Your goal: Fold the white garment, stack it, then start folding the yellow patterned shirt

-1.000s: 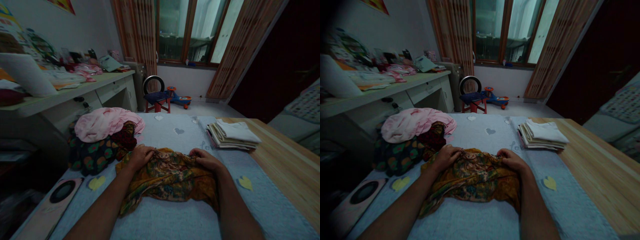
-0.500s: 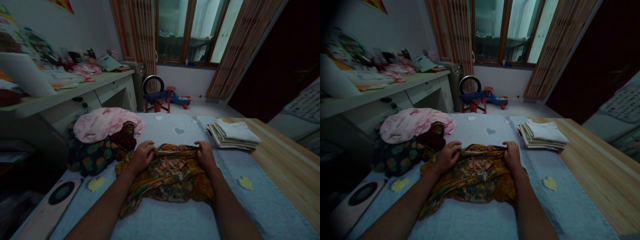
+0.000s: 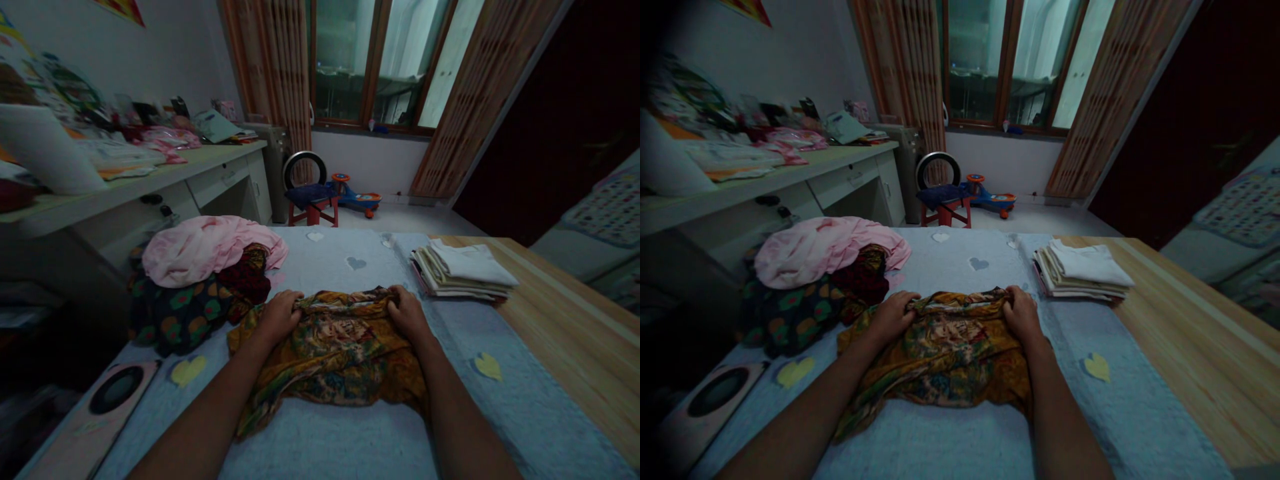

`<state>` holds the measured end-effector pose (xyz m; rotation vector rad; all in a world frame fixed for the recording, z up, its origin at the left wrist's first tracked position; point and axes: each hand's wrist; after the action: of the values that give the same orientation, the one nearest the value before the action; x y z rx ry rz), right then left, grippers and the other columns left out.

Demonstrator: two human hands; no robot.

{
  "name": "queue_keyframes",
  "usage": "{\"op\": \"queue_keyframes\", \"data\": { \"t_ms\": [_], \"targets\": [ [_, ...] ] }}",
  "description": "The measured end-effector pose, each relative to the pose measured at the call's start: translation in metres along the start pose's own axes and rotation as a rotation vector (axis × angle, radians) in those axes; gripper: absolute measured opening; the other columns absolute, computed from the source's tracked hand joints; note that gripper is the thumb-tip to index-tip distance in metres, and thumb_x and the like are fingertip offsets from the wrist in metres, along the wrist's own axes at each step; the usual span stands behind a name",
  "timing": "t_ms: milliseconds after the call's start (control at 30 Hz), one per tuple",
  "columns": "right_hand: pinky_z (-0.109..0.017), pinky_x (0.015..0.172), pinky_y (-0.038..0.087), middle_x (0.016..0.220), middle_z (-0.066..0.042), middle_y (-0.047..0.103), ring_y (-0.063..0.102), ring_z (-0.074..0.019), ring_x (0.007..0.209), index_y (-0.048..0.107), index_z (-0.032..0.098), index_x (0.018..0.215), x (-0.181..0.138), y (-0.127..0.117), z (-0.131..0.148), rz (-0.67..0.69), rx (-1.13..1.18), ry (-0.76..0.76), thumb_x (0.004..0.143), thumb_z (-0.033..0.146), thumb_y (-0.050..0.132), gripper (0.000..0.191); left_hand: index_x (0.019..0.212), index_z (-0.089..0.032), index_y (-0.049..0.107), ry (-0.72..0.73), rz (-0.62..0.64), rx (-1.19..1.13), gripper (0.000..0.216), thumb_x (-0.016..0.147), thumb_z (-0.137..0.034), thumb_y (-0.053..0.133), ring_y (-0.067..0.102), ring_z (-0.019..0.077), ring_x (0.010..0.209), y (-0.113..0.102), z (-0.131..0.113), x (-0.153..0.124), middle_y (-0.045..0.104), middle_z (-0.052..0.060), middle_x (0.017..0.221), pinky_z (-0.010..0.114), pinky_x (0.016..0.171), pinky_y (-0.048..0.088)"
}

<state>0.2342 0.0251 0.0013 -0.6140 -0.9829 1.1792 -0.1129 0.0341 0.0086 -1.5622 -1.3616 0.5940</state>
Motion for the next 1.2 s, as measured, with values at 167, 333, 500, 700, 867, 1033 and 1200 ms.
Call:
{"op": "queue_keyframes", "data": {
  "t_ms": [167,333,500,700,867,1033,1200],
  "targets": [
    [-0.037,0.091,0.045,0.105,-0.012,0.067,0.059,-0.0241,0.1,0.061,0.015,0.11,0.004,0.001,-0.003,-0.214,0.127,-0.061,0.075,0.012,0.043,0.04,0.079,-0.019,0.067,-0.084,-0.034,-0.281,0.019,0.076,-0.021,0.049,0.062,0.0197,0.08,-0.008,-0.004,0.004,0.068,0.002,0.079,0.028,0.072,0.044],
    [-0.038,0.091,0.043,0.098,-0.011,0.066,0.057,-0.0248,0.096,0.065,0.016,0.098,0.004,-0.001,-0.005,-0.271,0.083,-0.126,0.076,0.012,0.045,0.03,0.079,-0.018,0.067,-0.219,-0.215,-0.465,0.022,0.077,-0.029,0.048,0.059,0.018,0.074,-0.014,0.003,0.009,0.063,0.0,0.073,0.026,0.069,0.044],
    [-0.038,0.091,0.04,0.099,-0.01,0.063,0.054,-0.0245,0.097,0.069,0.019,0.095,0.002,0.002,-0.003,-0.093,0.004,-0.142,0.085,0.027,0.053,0.021,0.077,-0.018,0.066,-0.195,-0.345,-0.388,0.018,0.067,-0.025,0.053,0.059,0.0212,0.088,-0.011,0.013,0.013,0.062,0.004,0.087,0.032,0.085,0.046],
    [-0.033,0.085,0.037,0.092,-0.007,0.062,0.052,-0.0223,0.093,0.062,0.02,0.078,0.001,-0.002,0.001,0.004,-0.01,-0.157,0.07,0.013,0.049,0.016,0.084,-0.019,0.062,-0.206,-0.161,-0.537,0.02,0.07,-0.03,0.053,0.059,0.0172,0.069,-0.007,0.01,0.011,0.062,-0.001,0.076,0.027,0.065,0.047],
    [-0.028,0.069,0.036,0.07,-0.002,0.056,0.051,-0.0175,0.072,0.051,0.021,0.067,-0.001,-0.016,0.013,0.024,0.167,-0.175,0.073,0.02,0.047,0.007,0.094,-0.018,0.066,-0.175,-0.111,-0.551,0.03,0.073,-0.037,0.056,0.066,0.0209,0.079,-0.009,0.006,0.01,0.07,0.002,0.085,0.03,0.074,0.051],
    [-0.028,0.062,0.031,0.061,-0.001,0.054,0.049,-0.016,0.061,0.05,0.022,0.062,-0.004,-0.019,0.021,0.041,0.096,-0.1,0.091,0.037,0.041,0.034,0.098,-0.016,0.07,-0.155,-0.103,-0.52,0.042,0.081,-0.048,0.05,0.066,0.0262,0.097,-0.01,0.007,0.01,0.073,0.009,0.101,0.036,0.089,0.05],
    [-0.027,0.068,0.034,0.078,-0.004,0.063,0.054,-0.0175,0.075,0.063,0.02,0.074,-0.004,-0.016,0.021,0.212,-0.061,-0.141,0.086,0.036,0.058,0.021,0.094,-0.017,0.071,-0.155,-0.081,-0.464,0.045,0.087,-0.05,0.041,0.065,0.0266,0.099,-0.01,0.009,0.011,0.074,0.009,0.101,0.037,0.093,0.047]
  ]
}}
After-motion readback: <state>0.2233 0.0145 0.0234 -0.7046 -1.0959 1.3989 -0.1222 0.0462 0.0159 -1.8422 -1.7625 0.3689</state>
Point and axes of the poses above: each hand's wrist, its own x-axis towards the middle knuckle, its own y-axis out of the palm, z = x × y
